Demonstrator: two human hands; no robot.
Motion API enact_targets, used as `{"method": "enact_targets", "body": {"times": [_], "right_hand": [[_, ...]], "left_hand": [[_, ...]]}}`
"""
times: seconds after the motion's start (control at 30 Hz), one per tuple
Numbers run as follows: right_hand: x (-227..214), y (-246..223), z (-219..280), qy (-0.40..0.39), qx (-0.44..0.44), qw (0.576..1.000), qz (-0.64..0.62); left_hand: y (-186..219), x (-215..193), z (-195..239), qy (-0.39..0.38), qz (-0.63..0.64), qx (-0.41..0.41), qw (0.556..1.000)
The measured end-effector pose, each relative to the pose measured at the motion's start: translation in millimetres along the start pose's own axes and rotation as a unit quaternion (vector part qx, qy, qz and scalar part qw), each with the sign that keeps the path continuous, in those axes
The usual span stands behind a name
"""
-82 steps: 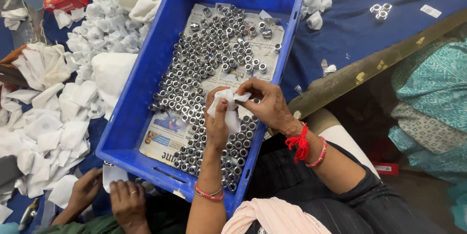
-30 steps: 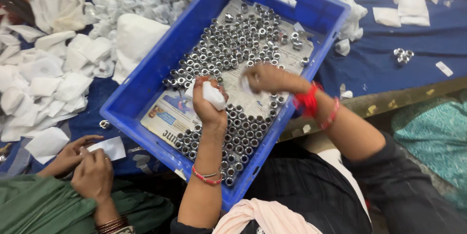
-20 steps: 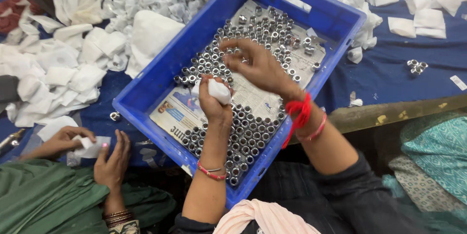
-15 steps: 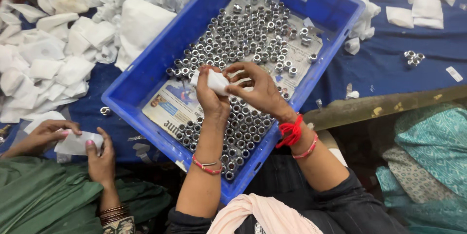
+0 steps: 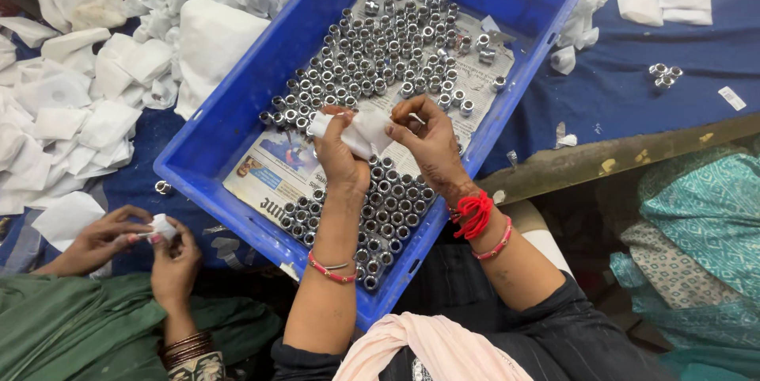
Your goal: The person wraps small metal components in pieces of white tissue paper. They select metal parts from a blue bin, place each one on a sheet of tissue paper, and fold the paper around the object.
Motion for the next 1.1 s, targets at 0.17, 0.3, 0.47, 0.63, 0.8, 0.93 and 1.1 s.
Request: {"method": "enact_targets", "body": {"times": [0.17,0.3,0.47,0.63,0.8,0.93,1.1], "right_hand": [[3,-8,0,0.020,0.020,0.995,-0.094],[-8,-13,-1,0.032,0.001,0.996,-0.086],[-19,-5,0,0.073,-0.021,0.991,-0.112],[-29,-12,-4,0.129,-0.029,0.979,-0.152],[-35,-18,-2,0.144,-0.067,0.975,-0.158],[-46,-31,-9,0.171,-0.088,0.964,-0.184],[-58,-56,-20,0.183,-0.072,0.959,-0.204]], "left_hand": [[1,20,16,-0.039,-0.031,-0.054,0.997],[-2,21,17,-0.113,0.000,-0.084,0.990],[-9,25,18,-0.154,0.020,-0.102,0.983],[-4,34,33,-0.171,-0.031,-0.142,0.974],[4,49,43,-0.255,-0.118,-0.068,0.957],[2,51,46,-0.264,-0.170,-0.068,0.947],[0,41,35,-0.196,-0.269,-0.021,0.943]]}}
Point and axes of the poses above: each hand's wrist, its own z-axis away from the middle knuckle, its own x-axis out of the palm, y = z × x, the point moved 6 cm from there along -z, towards the middle knuckle, and after that the axes turned 9 degrees about y, right-handed, at the moved point
